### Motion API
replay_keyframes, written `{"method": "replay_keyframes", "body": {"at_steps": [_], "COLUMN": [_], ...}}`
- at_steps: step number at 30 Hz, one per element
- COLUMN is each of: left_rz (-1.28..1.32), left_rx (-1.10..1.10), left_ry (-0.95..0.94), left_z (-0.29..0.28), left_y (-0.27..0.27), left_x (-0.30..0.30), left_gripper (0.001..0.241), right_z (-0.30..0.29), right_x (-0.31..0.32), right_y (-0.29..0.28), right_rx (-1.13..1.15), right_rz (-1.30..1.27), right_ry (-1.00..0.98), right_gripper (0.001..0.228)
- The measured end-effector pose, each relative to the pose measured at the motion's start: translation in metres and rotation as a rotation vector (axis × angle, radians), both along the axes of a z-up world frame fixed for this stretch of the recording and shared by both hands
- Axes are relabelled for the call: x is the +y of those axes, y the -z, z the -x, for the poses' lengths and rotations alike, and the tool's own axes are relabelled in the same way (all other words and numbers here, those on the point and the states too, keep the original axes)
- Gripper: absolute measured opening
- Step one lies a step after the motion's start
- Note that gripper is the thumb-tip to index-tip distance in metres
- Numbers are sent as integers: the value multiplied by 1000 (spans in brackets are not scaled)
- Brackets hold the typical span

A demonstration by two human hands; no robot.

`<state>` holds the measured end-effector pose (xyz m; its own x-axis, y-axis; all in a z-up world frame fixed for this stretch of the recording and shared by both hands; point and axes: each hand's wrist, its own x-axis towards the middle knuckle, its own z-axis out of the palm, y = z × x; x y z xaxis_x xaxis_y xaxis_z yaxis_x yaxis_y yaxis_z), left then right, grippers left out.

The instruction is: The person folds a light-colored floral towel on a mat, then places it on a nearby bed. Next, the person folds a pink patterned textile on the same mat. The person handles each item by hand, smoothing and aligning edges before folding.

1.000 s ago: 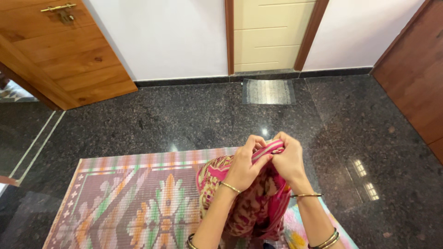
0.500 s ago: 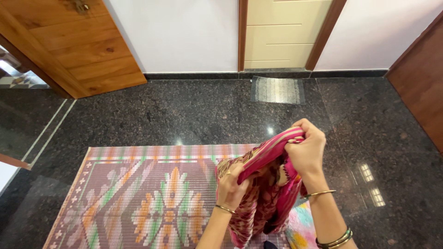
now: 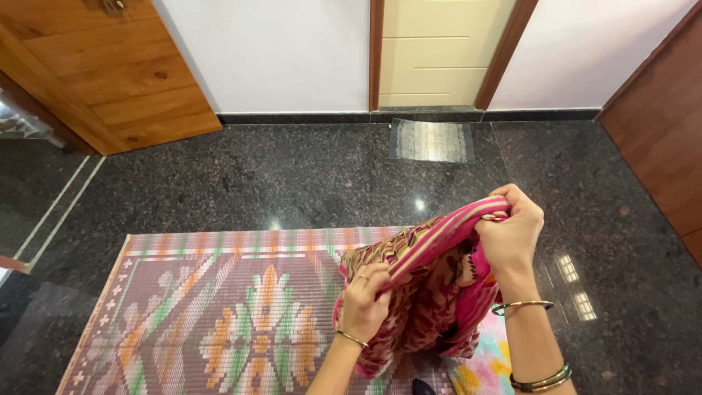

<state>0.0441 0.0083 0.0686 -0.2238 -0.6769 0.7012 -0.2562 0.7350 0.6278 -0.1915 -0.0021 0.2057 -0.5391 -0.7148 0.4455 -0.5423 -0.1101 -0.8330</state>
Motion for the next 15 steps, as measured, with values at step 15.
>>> {"method": "replay_keyframes", "body": {"at_steps": [15], "left_rz": [-426], "left_rx": [-452], "left_ry": [164], "left_z": [-8], "left_y": [68], "left_x": [-28], "left_gripper": [19], "right_z": [9], "right_x": [1], "right_y": [3], "right_rx": [-82], "right_rz": [55], "right_ry": [-37], "right_gripper": [24]}}
